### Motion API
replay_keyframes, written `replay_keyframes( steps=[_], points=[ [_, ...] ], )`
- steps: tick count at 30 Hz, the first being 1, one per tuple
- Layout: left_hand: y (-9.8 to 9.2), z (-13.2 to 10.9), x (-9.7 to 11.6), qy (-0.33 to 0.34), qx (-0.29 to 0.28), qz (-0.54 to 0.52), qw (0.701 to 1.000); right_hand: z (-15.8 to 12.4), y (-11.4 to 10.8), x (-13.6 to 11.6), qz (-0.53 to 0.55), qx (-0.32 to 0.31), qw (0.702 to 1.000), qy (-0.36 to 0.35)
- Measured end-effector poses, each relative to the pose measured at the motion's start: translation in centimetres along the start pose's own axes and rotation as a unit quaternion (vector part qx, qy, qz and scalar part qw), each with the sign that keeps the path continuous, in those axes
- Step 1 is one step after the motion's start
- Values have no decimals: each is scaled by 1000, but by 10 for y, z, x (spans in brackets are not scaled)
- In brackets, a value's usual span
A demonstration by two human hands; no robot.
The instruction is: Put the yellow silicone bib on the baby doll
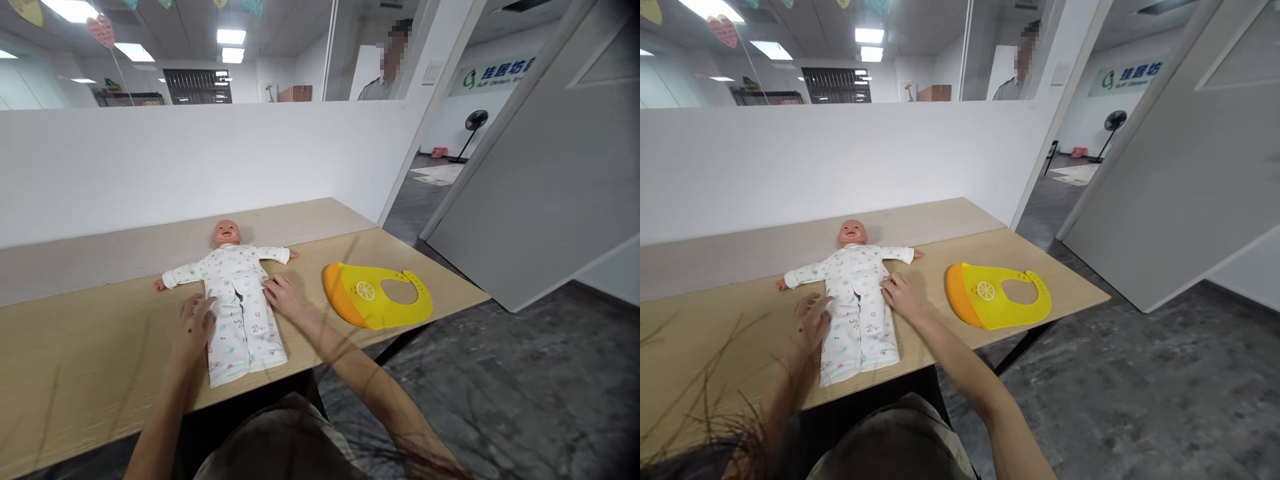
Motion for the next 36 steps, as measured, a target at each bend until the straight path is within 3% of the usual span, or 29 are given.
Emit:
replay_keyframes(
  steps=[3, 6, 11, 14, 18, 20, 22, 26, 29, 32, 36],
  points=[
    [12, -5, -2, 59, -28, 88, 994, -2, -4, -5, 91, 37, 995, -12],
    [13, -2, 1, 80, -12, 145, 986, -4, -8, -9, 165, 63, 984, -3],
    [25, 18, 24, 163, -49, 166, 971, -16, -11, -16, 230, 42, 972, 1],
    [24, 19, 33, 187, -20, 154, 970, -36, -13, -14, 249, 35, 967, 41],
    [24, 7, 32, 182, 4, 139, 973, -84, -22, 1, 255, 32, 961, 101],
    [26, 1, 31, 176, -2, 129, 976, -115, -40, 23, 238, 60, 958, 145],
    [28, -1, 30, 166, -7, 115, 979, -150, -71, 60, 224, 132, 940, 219],
    [28, 0, 31, 165, 16, 100, 981, -237, -155, 139, 166, 328, 848, 381],
    [27, -1, 35, 186, 28, 107, 976, -291, -196, 168, 74, 359, 796, 482],
    [25, 0, 36, 181, 34, 96, 978, -319, -206, 177, 74, 352, 765, 534],
    [21, 2, 40, 180, 42, 92, 978, -319, -196, 173, 123, 371, 752, 530]
  ],
)
Point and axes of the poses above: each hand's wrist, its own z-axis towards the middle knuckle, its own y-axis out of the palm, x = y × z, the point moved 9 cm from there along z, towards the middle knuckle, and after that the axes turned 5 degrees about -x, right-handed, at the moved point
